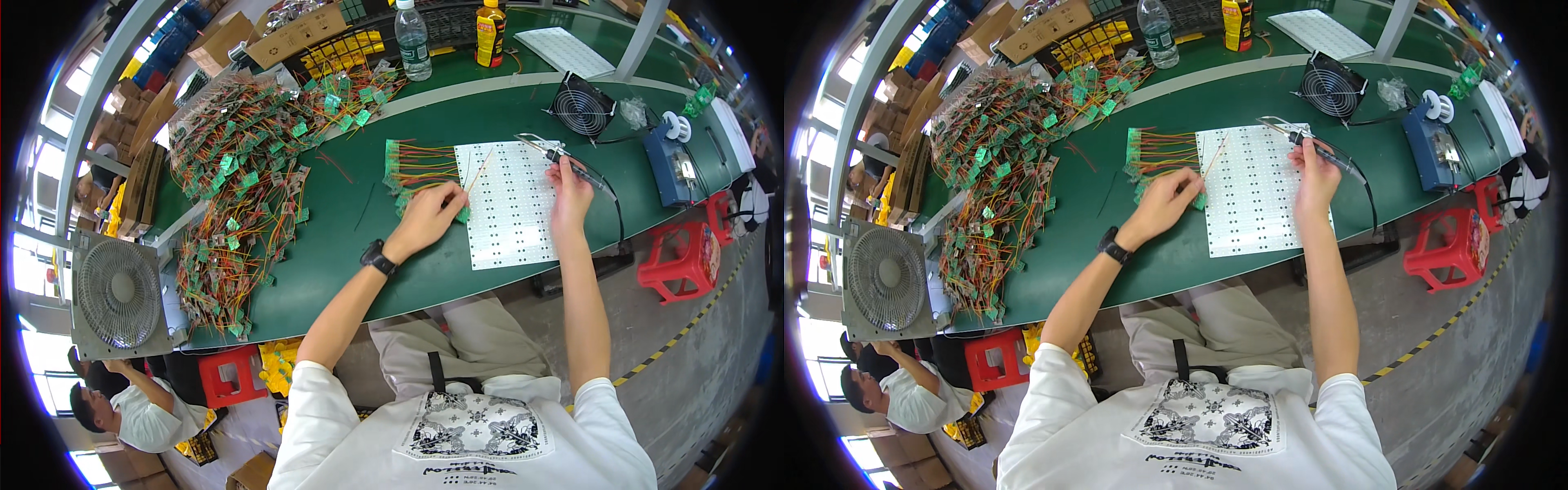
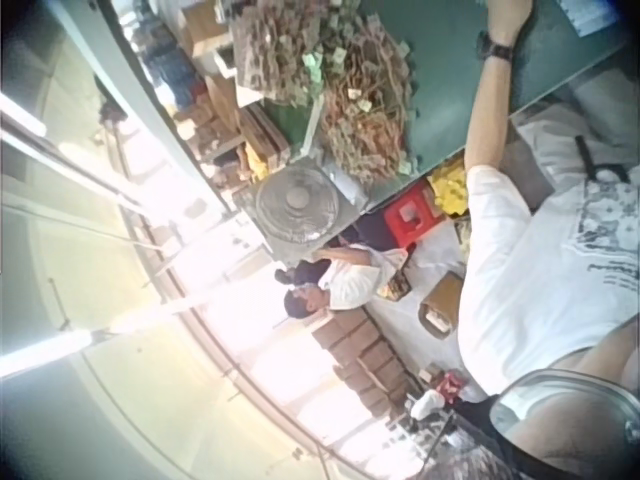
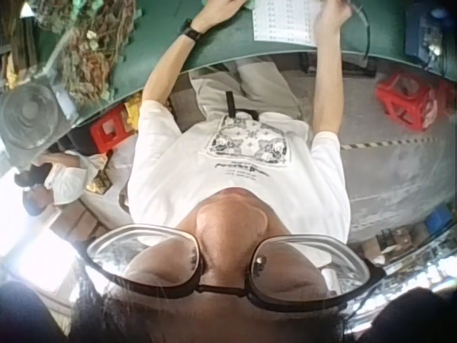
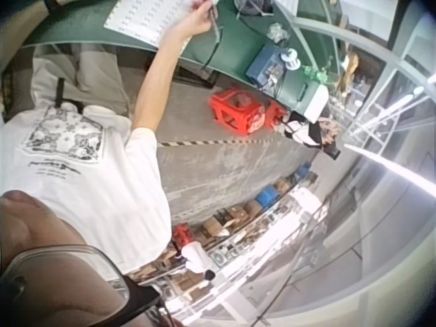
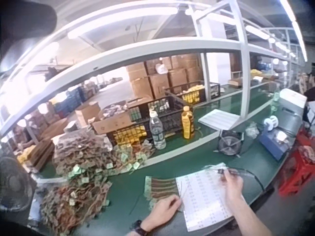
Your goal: The person solders multiple colored wires from small circuit boards onto a large white LED panel array. This is done using a soldering iron to connect the wires to the panel.
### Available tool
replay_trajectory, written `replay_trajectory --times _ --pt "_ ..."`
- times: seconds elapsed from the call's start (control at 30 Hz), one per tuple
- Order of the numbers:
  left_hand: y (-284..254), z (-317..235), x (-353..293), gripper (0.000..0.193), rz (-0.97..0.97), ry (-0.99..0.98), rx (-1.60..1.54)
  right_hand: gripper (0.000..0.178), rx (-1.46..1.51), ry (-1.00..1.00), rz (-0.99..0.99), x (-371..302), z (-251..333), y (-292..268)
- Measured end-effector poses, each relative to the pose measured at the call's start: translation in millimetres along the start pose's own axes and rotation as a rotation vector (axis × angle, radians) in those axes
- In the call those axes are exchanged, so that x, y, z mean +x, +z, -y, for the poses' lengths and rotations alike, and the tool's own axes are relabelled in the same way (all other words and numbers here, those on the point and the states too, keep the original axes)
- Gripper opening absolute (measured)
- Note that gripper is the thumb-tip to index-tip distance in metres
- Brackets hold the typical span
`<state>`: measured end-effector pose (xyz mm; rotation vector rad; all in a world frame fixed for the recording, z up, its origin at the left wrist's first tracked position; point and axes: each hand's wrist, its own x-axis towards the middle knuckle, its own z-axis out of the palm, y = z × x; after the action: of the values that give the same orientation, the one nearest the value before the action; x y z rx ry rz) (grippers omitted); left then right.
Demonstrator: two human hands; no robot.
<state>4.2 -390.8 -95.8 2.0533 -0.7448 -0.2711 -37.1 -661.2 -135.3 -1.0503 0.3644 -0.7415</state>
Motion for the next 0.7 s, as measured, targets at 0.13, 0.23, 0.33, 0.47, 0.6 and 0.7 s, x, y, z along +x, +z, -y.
replay_trajectory --times 0.13,0.23,0.33,0.47,0.6,0.7 --pt "-5 25 37 0.022 -0.003 0.066 -0.104 0.020 0.111 0.097 -0.034 21 0 -10" --pt "-13 22 50 0.023 0.101 0.074 -0.217 0.019 0.136 0.072 -0.039 25 -1 -12" --pt "-21 2 37 0.022 0.200 0.037 -0.384 0.019 0.155 0.000 -0.072 20 -4 -9" --pt "-25 -13 14 0.021 0.124 0.078 -0.272 0.020 0.123 -0.019 0.024 15 1 -8" --pt "-19 -9 14 0.020 -0.060 0.029 -0.411 0.021 0.013 -0.031 0.059 14 0 -4" --pt "-24 -10 19 0.019 -0.066 -0.092 -0.309 0.021 -0.065 -0.032 0.039 10 0 0"
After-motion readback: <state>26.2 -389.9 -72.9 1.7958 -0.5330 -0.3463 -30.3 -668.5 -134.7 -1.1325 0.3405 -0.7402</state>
